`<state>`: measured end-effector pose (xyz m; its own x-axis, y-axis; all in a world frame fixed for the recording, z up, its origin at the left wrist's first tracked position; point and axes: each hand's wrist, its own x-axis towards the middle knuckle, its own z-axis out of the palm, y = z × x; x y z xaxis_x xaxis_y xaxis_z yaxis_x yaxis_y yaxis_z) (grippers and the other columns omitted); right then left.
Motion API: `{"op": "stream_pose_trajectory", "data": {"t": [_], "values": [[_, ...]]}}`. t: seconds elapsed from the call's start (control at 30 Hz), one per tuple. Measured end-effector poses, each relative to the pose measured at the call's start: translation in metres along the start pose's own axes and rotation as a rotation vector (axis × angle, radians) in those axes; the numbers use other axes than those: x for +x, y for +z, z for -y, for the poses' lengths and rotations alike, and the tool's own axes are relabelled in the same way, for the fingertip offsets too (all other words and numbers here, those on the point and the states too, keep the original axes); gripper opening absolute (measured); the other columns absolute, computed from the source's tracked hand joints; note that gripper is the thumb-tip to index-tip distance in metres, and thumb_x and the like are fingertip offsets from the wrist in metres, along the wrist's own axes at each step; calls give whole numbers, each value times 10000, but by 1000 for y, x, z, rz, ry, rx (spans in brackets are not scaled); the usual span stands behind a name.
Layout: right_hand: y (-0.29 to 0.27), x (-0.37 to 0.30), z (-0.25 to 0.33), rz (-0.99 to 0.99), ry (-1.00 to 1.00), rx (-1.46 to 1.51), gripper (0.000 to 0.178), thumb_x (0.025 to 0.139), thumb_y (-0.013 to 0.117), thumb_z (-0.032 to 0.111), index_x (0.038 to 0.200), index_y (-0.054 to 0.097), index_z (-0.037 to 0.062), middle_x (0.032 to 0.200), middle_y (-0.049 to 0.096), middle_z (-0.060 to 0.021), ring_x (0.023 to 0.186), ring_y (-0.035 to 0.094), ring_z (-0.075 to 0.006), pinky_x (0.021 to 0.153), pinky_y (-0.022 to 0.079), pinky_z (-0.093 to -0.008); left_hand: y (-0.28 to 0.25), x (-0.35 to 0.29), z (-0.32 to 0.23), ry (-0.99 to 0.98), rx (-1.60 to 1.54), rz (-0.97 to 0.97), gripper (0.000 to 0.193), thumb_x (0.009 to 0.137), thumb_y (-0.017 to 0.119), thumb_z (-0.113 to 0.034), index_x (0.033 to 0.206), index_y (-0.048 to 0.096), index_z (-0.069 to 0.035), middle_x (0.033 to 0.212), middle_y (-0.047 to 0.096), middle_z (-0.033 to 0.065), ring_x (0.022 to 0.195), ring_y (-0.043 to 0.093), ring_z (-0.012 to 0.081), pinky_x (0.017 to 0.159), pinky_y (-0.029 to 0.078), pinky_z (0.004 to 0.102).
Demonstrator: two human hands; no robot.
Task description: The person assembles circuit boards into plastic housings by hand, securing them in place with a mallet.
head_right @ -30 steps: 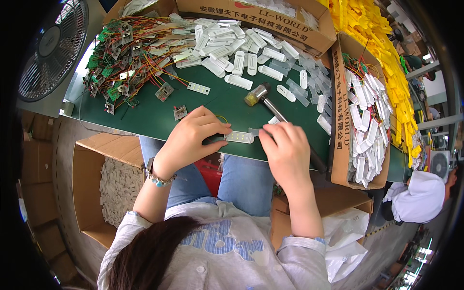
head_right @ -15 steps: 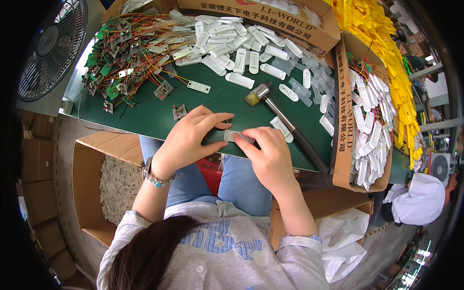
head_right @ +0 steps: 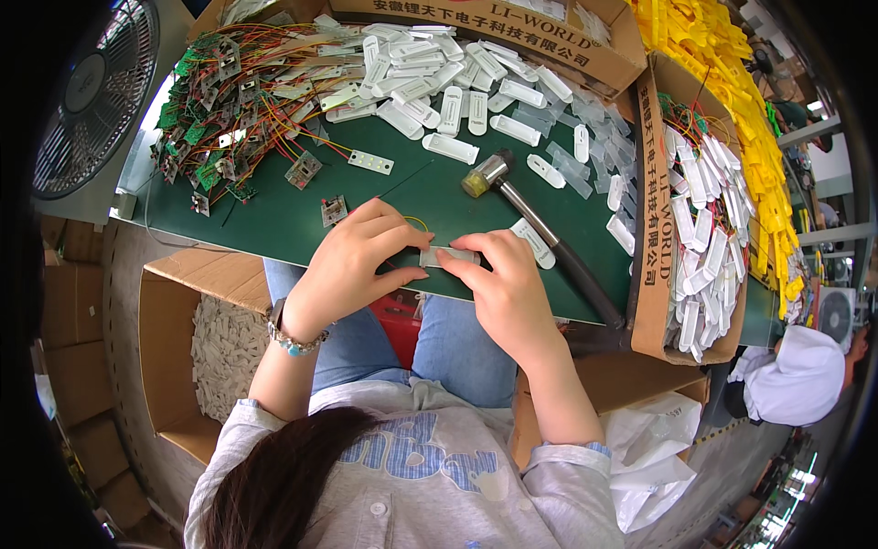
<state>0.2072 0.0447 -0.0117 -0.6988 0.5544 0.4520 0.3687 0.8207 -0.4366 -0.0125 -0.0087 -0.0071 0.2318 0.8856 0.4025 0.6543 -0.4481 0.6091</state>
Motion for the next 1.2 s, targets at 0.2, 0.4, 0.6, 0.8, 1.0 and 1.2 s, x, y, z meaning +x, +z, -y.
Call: {"op": "stream_pose_trajectory", "data": {"t": [0.2, 0.4, 0.6, 0.8, 1.0, 1.2], "values": [[-1, -1, 1, 29, 21, -27, 315, 772, 646, -16, 1048, 747, 97, 1039, 627, -63, 924, 581, -254, 812, 475, -365, 3, 1, 1, 37, 9, -22, 273, 725, 818, -147, 960, 688, -94, 989, 689, 39, 944, 598, 271, 842, 513, 392], [-16, 0, 5, 44, -42, -212, 344, 777, 660, 6, 1096, 730, 117, 1071, 626, -57, 970, 592, -260, 834, 472, -395, 5, 1, -1, 51, 41, -26, 247, 737, 803, -144, 952, 687, -105, 992, 696, 28, 938, 602, 266, 839, 517, 388], [-71, -33, -4, 62, 405, -537, 340, 839, 726, 104, 1141, 583, 37, 1097, 599, -135, 1046, 558, -335, 912, 440, -454, 5, 0, -1, 55, 36, -27, 246, 743, 800, -150, 956, 686, -108, 982, 700, 20, 934, 607, 259, 830, 522, 379], [-67, -47, -13, 43, 422, -498, 319, 882, 687, 73, 1175, 584, 5, 1054, 565, -147, 1014, 563, -343, 874, 469, -437, 5, -1, 1, 64, 52, -44, 255, 741, 802, -160, 961, 684, -107, 973, 697, 18, 932, 608, 253, 829, 522, 375], [-75, -59, 7, -51, 464, -438, 304, 891, 681, 42, 1176, 585, -7, 1106, 513, -163, 1009, 563, -359, 863, 482, -427, 6, -2, 3, 66, 42, -28, 262, 745, 800, -164, 973, 686, -104, 968, 695, 19, 935, 608, 254, 840, 519, 377], [-70, -88, 24, -189, 703, 55, 302, 881, 717, 39, 1151, 593, -19, 941, 672, -147, 787, 664, -266, 727, 528, -344, 5, 0, 1, 66, 45, -27, 270, 743, 802, -166, 981, 691, -99, 964, 695, 21, 940, 607, 256, 844, 519, 382]]}}
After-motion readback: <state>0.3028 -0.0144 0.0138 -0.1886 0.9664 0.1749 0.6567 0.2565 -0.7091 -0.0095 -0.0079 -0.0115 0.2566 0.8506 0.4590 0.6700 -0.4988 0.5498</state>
